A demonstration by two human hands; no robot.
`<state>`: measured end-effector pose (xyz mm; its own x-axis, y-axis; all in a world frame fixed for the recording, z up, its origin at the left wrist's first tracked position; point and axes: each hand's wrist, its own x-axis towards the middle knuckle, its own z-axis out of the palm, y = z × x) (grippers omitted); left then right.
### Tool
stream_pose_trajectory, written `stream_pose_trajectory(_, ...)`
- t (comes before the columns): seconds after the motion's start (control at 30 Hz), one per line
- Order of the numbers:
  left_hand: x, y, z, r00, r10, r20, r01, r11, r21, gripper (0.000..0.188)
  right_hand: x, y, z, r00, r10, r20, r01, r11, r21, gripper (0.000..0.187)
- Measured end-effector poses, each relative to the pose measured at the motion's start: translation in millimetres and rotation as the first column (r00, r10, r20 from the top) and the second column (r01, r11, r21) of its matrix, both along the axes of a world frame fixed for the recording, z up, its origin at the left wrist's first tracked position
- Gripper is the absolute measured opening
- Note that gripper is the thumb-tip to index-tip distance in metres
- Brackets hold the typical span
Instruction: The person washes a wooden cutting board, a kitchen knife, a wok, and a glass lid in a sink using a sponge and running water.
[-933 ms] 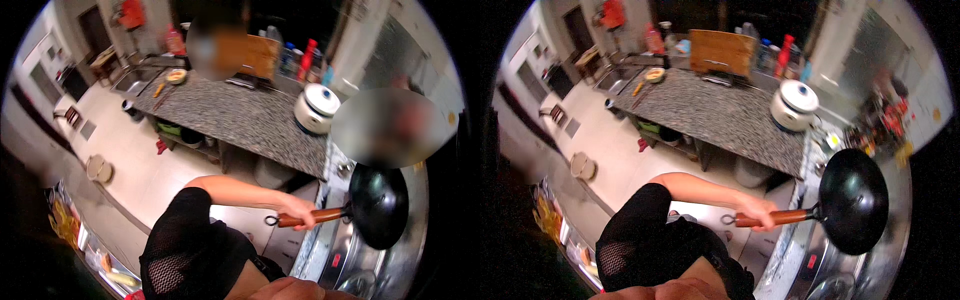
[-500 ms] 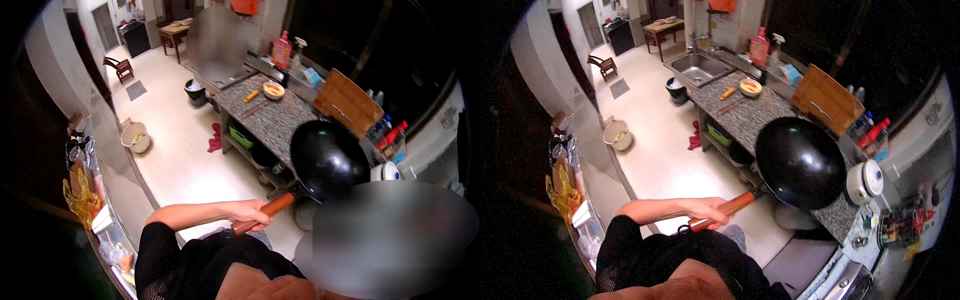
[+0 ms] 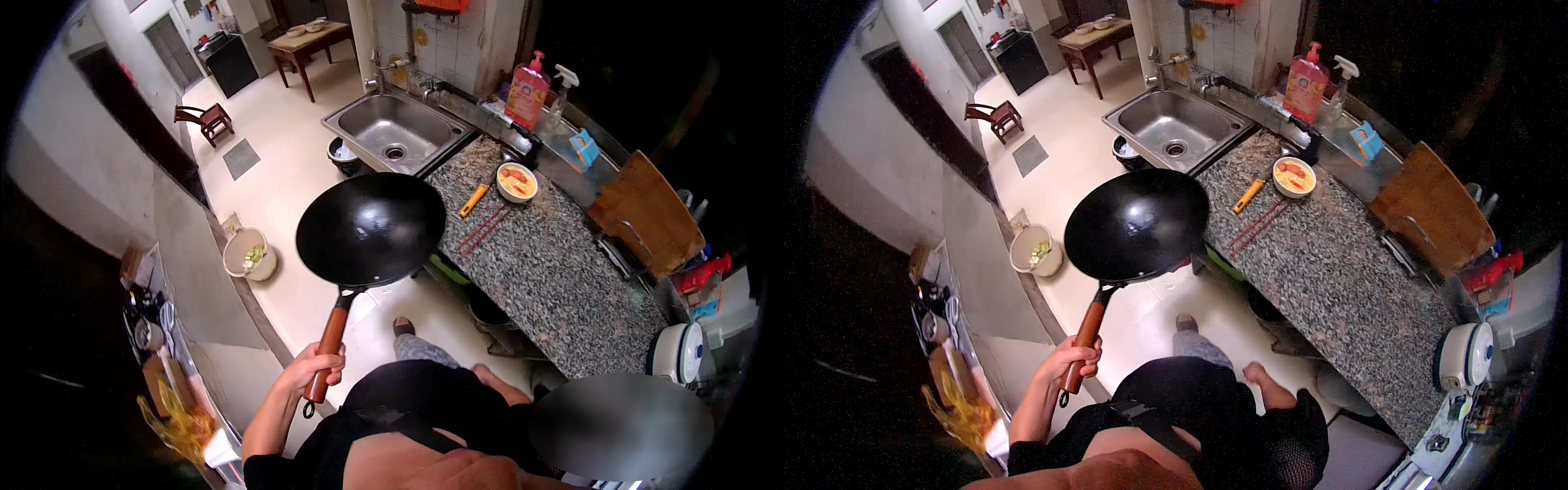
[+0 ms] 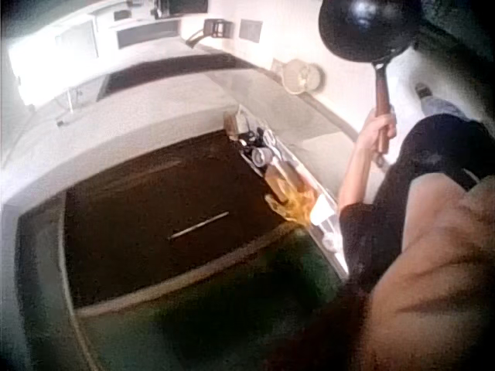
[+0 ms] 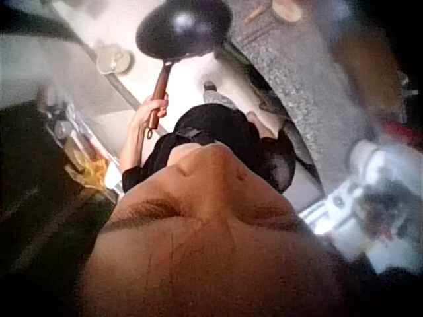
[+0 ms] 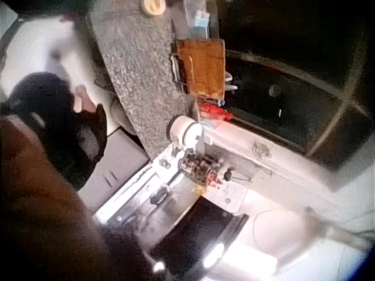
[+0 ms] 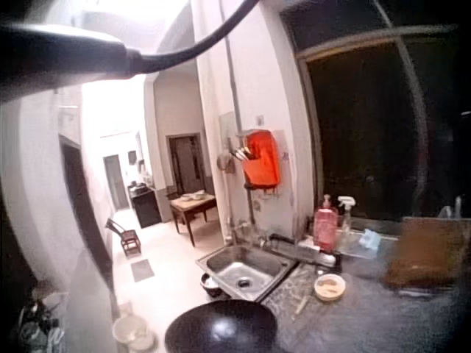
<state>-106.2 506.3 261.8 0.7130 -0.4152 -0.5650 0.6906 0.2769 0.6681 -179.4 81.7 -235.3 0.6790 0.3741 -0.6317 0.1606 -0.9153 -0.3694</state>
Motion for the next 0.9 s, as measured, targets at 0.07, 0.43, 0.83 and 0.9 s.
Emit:
stream_pose_trajectory(0.07,34,18,8,0.995,0.081,-0.049,-0.081,0.997,0.014,0.016,77,29,59,0.935,0.275,0.225,-0.298,0.952,0.076,0.016)
stream_pose_trajectory(0.43,260,122,2,0.992,0.092,-0.084,-0.086,0.994,0.074,0.018,343,188,177,0.800,-0.423,-0.425,0.594,0.662,0.457,0.022)
stream_pose_trajectory(0.83,591,136,-29,0.845,-0.529,-0.073,0.533,0.828,0.175,0.012,440,280,257,0.509,-0.694,-0.510,0.825,0.223,0.519,0.017)
stream_pose_trajectory(0.9,637,124,-41,0.789,-0.602,-0.118,0.614,0.774,0.154,0.010,458,283,282,0.467,-0.732,-0.496,0.840,0.193,0.507,0.017)
